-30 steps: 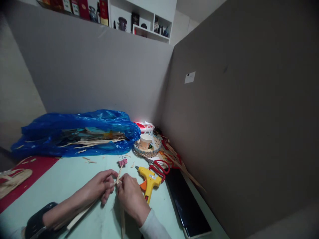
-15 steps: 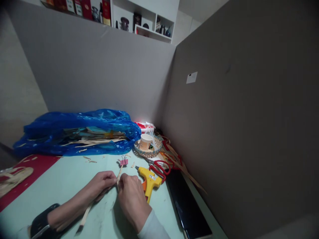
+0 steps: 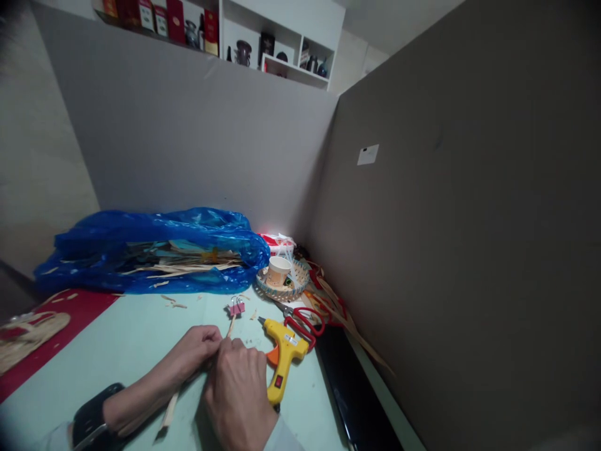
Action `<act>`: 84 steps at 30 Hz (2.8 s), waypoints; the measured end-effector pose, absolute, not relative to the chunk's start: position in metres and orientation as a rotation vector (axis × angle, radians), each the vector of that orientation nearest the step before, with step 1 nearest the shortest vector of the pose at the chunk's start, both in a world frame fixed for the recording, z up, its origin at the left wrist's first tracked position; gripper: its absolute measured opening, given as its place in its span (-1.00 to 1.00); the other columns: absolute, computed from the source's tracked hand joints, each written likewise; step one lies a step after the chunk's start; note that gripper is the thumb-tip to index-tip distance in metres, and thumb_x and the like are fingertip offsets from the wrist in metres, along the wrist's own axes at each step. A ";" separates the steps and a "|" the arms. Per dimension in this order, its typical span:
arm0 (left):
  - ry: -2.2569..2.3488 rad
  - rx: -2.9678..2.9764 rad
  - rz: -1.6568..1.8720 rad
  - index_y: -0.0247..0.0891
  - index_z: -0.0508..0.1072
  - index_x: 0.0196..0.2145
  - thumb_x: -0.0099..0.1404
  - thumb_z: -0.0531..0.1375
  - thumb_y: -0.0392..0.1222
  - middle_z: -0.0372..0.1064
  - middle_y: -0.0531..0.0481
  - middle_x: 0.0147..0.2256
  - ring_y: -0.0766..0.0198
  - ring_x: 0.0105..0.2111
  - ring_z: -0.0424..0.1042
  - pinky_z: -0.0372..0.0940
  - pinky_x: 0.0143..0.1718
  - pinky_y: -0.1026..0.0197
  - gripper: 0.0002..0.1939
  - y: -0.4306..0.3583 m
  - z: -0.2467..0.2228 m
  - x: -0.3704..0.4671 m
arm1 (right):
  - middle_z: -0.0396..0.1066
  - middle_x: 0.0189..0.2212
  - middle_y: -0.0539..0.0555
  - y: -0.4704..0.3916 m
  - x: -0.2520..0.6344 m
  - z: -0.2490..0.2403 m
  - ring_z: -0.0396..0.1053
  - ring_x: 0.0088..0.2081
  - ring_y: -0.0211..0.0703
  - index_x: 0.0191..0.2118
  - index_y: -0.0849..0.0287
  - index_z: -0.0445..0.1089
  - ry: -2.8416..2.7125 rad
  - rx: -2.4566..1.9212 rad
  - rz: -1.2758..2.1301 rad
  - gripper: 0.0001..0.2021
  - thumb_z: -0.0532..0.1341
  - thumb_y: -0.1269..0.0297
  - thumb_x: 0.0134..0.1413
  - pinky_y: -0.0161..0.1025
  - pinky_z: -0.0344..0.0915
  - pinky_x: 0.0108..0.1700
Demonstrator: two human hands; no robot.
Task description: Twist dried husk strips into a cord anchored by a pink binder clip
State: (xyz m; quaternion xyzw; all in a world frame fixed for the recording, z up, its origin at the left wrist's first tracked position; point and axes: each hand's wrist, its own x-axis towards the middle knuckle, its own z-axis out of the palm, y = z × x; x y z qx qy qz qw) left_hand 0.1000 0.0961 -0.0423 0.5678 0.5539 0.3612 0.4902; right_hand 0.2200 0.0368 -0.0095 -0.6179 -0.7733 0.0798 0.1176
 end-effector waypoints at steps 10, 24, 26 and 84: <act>1.245 1.193 0.811 -0.21 0.29 -0.65 -0.16 0.18 -0.06 0.06 0.25 -0.79 0.45 -0.75 -0.05 -0.20 -0.68 0.32 -0.81 0.088 -0.030 0.098 | 0.42 -0.11 0.25 0.027 0.213 -0.012 0.39 -0.15 0.12 0.06 0.30 0.32 -2.521 -1.770 0.299 -0.54 0.06 0.60 0.00 -0.08 0.19 -0.20; 1.200 1.201 0.743 -0.23 0.30 -0.55 -0.17 0.17 -0.04 0.23 0.21 -0.74 0.51 -0.76 -0.14 -0.26 -0.69 0.33 -0.77 0.082 -0.017 0.097 | 0.41 -0.39 0.05 0.064 0.239 -0.028 0.33 -0.25 -0.14 -0.34 0.19 0.38 -1.918 -1.604 0.785 -0.81 0.05 0.34 0.22 -0.31 0.09 -0.30; 1.193 1.253 0.726 -0.23 0.31 -0.53 -0.16 0.15 -0.02 0.24 0.20 -0.73 0.50 -0.76 -0.13 -0.23 -0.69 0.32 -0.75 0.083 -0.021 0.097 | 0.40 -0.42 0.05 0.068 0.239 -0.030 0.32 -0.29 -0.16 -0.38 0.20 0.37 -1.899 -1.619 0.793 -0.79 0.05 0.33 0.22 -0.31 0.08 -0.31; 1.116 1.200 0.644 -0.22 0.25 -0.52 -0.05 0.16 -0.14 0.32 0.12 -0.64 0.55 -0.76 -0.10 -0.25 -0.73 0.39 -0.84 0.087 -0.021 0.095 | 0.41 -0.53 -0.01 0.068 0.239 -0.032 0.34 -0.43 -0.24 -0.31 0.22 0.27 -1.490 -1.430 1.181 -0.94 0.14 0.46 0.04 -0.38 0.13 -0.42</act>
